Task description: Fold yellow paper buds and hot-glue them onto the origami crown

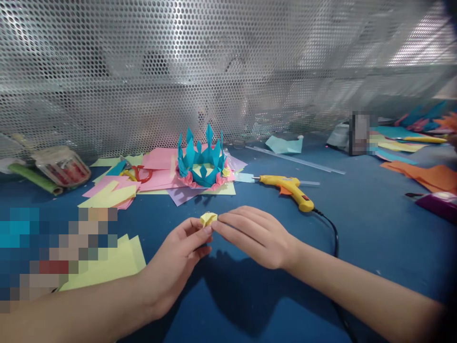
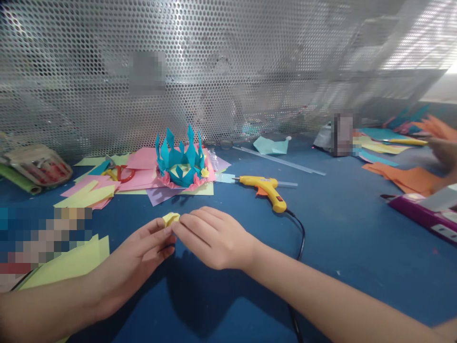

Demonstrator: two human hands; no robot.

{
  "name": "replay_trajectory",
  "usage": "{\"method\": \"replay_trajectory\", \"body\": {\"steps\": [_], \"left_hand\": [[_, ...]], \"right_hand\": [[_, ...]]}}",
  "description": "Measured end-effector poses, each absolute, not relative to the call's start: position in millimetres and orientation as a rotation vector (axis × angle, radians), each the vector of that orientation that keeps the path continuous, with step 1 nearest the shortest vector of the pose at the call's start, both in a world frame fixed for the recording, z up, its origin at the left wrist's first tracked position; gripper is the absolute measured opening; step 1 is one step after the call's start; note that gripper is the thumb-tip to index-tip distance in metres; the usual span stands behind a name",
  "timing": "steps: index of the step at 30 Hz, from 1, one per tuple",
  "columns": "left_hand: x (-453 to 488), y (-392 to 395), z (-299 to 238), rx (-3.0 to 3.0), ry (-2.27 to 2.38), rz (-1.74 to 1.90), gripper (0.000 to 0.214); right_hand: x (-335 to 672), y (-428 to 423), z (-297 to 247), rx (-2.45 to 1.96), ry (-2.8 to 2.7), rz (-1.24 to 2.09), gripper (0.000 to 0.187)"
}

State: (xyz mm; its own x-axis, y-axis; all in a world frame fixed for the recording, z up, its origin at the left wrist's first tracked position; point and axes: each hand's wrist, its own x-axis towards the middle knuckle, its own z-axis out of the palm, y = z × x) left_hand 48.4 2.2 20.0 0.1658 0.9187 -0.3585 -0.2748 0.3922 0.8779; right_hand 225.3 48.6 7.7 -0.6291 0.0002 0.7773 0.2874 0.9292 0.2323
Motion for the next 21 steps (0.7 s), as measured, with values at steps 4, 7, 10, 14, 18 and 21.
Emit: {"method": "replay_trajectory", "body": {"steps": [4, 7, 10, 14, 18, 21], "left_hand": [[49.5, 4.5, 17.1, 0.954, 1.139, 0.938, 0.026], [43.2, 15.0, 17.7, 1.199, 1.204, 0.884, 0.043], [30.0, 39.4, 34.2, 1.557, 1.269, 0.975, 0.064], [18.0, 91.3, 80.6, 2.059, 1.196, 1.038, 0.067], [30.0, 144.4, 119.1, 2.405, 1.21, 0.625, 0.038], [51.2, 175.5, 132.6, 2.403, 1.352, 0.454, 0.024]], "right_hand": [[226.8, 51.6, 4.2, -0.241, -2.188, -0.38, 0.02], [229.5, 56.5, -1.0, -0.359, -2.105, -0.263, 0.014], [230.3, 61.9, -6.1, -0.518, -1.963, -0.055, 0.015], [224.8, 65.3, -9.5, -0.72, -1.76, 0.34, 0.011], [218.1, 67.5, -9.1, -0.829, -1.542, 0.783, 0.01], [216.3, 70.9, -9.3, -0.851, -1.367, 1.03, 0.019]]}}
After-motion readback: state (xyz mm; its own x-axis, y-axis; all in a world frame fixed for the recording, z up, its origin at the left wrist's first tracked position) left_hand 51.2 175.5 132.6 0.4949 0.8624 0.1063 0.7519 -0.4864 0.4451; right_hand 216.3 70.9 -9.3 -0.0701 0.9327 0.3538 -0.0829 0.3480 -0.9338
